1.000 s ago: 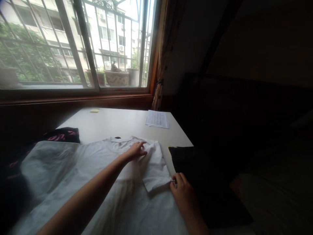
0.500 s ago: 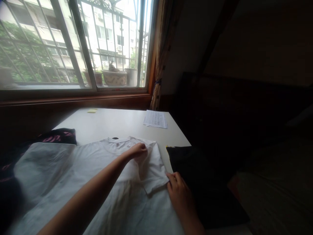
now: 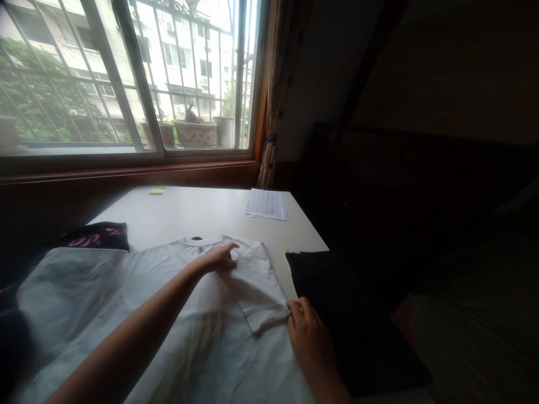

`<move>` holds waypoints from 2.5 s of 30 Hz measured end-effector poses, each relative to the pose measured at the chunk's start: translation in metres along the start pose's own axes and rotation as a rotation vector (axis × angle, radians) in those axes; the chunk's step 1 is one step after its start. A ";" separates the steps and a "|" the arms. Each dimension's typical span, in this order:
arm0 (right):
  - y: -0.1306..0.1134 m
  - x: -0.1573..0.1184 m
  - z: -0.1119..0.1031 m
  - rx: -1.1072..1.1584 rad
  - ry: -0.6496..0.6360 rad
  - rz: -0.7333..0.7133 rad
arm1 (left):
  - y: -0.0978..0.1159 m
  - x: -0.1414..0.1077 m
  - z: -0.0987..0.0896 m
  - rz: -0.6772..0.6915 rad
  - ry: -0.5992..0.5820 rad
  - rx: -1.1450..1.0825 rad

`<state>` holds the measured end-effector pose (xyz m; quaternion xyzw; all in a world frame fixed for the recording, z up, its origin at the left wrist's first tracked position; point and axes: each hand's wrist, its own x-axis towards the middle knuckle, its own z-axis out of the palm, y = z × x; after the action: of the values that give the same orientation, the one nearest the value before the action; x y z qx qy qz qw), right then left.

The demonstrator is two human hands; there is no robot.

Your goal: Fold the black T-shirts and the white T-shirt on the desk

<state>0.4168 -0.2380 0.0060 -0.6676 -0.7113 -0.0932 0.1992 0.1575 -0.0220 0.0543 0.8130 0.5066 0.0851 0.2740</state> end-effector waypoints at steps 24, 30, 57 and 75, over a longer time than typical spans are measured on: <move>-0.004 0.000 -0.005 0.006 0.018 -0.089 | 0.035 0.046 0.067 0.334 0.241 0.356; -0.001 0.001 -0.002 0.012 0.027 -0.041 | 0.032 0.033 0.048 0.260 0.263 0.322; -0.035 0.015 -0.035 0.276 -0.127 -0.451 | -0.004 -0.001 0.015 0.387 0.089 0.324; 0.020 -0.065 -0.043 0.103 0.052 -0.071 | 0.032 0.008 0.083 0.591 0.177 0.375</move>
<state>0.4457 -0.3130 0.0153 -0.6281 -0.7330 -0.0809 0.2482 0.2208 -0.0560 0.0009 0.9500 0.2784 0.1363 0.0389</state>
